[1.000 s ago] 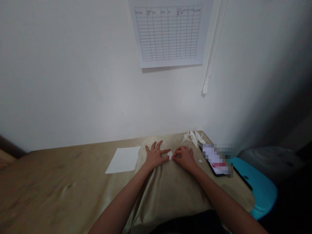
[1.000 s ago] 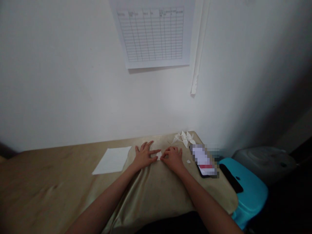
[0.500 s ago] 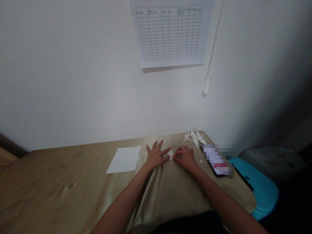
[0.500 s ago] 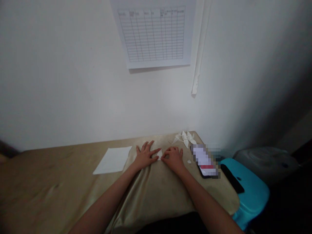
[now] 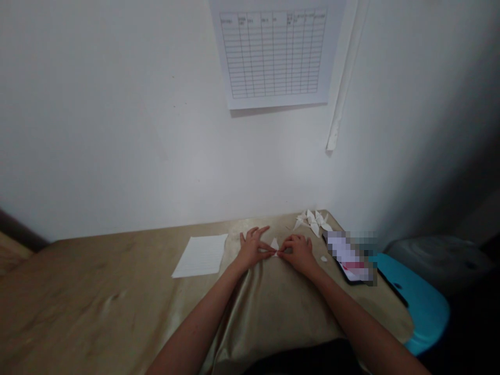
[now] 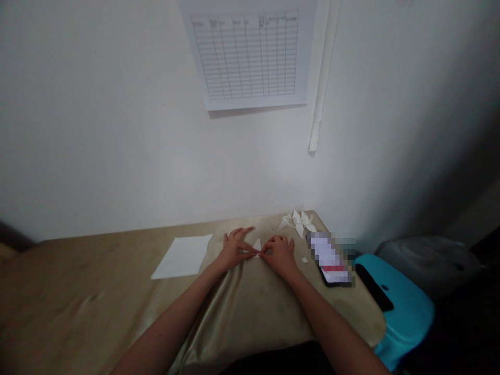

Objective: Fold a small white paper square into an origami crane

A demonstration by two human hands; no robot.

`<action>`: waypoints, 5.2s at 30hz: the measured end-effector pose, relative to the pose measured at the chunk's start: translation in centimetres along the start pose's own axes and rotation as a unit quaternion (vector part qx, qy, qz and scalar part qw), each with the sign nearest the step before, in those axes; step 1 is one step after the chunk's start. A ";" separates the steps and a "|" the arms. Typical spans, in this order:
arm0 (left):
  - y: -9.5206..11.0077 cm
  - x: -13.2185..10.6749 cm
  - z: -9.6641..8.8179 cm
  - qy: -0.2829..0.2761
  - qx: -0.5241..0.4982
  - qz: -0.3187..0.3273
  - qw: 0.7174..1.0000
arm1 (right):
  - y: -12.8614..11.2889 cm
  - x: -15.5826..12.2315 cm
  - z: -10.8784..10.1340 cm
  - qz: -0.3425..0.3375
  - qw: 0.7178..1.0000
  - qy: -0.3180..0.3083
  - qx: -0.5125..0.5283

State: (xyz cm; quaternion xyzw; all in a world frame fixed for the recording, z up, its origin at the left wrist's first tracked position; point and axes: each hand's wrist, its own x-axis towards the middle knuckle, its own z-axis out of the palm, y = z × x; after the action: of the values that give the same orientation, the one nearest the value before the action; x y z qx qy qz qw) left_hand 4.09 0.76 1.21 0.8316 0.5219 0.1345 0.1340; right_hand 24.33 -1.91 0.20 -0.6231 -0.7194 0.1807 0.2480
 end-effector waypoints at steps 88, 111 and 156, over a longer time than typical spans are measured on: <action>0.0 0.1 1.2 0.052 -0.056 -0.076 0.994 | -0.3 0.0 0.2 -0.018 0.999 0.012 0.043; -0.4 -0.4 0.0 0.042 -0.023 0.042 0.998 | 0.3 0.0 -1.3 -0.142 0.988 -0.056 0.010; -0.5 -0.9 0.1 0.109 0.068 0.151 0.980 | 0.9 0.3 -0.7 -0.256 0.961 0.012 -0.106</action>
State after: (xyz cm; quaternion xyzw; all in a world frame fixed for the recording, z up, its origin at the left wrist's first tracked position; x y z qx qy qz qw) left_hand 3.37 0.18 0.89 0.8881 0.4101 0.2074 -0.0022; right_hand 25.43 -1.53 0.35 -0.4427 -0.8670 0.0265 0.2273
